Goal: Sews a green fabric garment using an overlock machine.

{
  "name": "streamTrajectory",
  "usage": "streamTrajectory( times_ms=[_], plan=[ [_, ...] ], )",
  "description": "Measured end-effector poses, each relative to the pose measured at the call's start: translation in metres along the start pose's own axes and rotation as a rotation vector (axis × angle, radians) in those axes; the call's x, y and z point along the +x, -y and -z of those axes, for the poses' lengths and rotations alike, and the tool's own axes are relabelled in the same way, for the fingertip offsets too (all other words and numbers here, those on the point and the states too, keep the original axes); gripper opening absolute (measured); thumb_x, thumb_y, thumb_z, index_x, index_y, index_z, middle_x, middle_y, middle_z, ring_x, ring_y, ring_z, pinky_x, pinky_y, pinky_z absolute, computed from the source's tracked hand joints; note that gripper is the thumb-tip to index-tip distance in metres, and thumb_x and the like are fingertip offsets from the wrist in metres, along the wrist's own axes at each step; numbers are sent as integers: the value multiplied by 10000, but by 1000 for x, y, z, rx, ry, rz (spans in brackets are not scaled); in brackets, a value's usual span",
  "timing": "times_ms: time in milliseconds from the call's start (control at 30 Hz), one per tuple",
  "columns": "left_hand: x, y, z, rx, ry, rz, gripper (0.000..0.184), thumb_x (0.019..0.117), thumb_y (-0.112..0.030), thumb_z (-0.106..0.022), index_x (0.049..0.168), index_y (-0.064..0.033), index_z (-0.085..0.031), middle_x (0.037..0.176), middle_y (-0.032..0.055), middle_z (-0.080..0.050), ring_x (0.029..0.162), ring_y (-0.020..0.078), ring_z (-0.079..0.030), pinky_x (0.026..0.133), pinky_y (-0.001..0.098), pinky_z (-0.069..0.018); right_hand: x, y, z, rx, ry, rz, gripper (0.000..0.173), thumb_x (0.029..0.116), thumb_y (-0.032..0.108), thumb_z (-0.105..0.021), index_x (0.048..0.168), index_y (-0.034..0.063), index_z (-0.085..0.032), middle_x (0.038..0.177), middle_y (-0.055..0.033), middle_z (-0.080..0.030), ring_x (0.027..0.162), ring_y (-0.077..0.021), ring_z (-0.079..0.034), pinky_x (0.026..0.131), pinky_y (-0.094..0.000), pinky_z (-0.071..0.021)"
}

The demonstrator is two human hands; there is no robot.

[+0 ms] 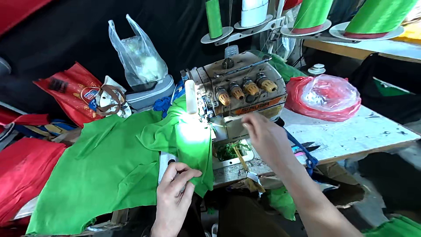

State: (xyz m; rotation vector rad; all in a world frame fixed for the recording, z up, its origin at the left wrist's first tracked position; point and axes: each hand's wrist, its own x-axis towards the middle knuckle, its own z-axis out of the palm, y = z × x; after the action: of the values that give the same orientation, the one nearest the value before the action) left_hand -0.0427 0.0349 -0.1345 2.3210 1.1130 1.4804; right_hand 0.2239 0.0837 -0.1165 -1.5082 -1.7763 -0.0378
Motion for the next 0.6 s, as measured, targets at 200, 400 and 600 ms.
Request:
streamTrajectory(
  times_ms=[200,400,600],
  plan=[
    [1,-11,3,-30,95,-60,226,1065,-288,-542,1137,-246,-752,1067,-34,-598,1012,-3,-579,898,156,-498,-71,43,-21,800,288,-191,330,1018,356,-594,1195,91,-679,1039,-4,-708,924,-93,-698,810,-307,-599],
    [0,-14,16,-8,112,-17,260,1072,-335,-515,1167,-274,-749,1096,-49,-599,1022,15,-578,881,182,-504,-78,64,-31,1485,309,-609,102,927,67,-699,1026,46,-708,922,-79,-732,844,-137,-716,800,-298,-608],
    [6,-20,17,-152,136,32,190,1037,-238,-594,1079,-176,-768,1008,-46,-670,910,25,-645,781,174,-566,-85,62,-34,1379,104,-524,237,845,-7,-761,979,98,-597,875,-53,-701,755,-117,-699,682,-260,-606]
  ],
)
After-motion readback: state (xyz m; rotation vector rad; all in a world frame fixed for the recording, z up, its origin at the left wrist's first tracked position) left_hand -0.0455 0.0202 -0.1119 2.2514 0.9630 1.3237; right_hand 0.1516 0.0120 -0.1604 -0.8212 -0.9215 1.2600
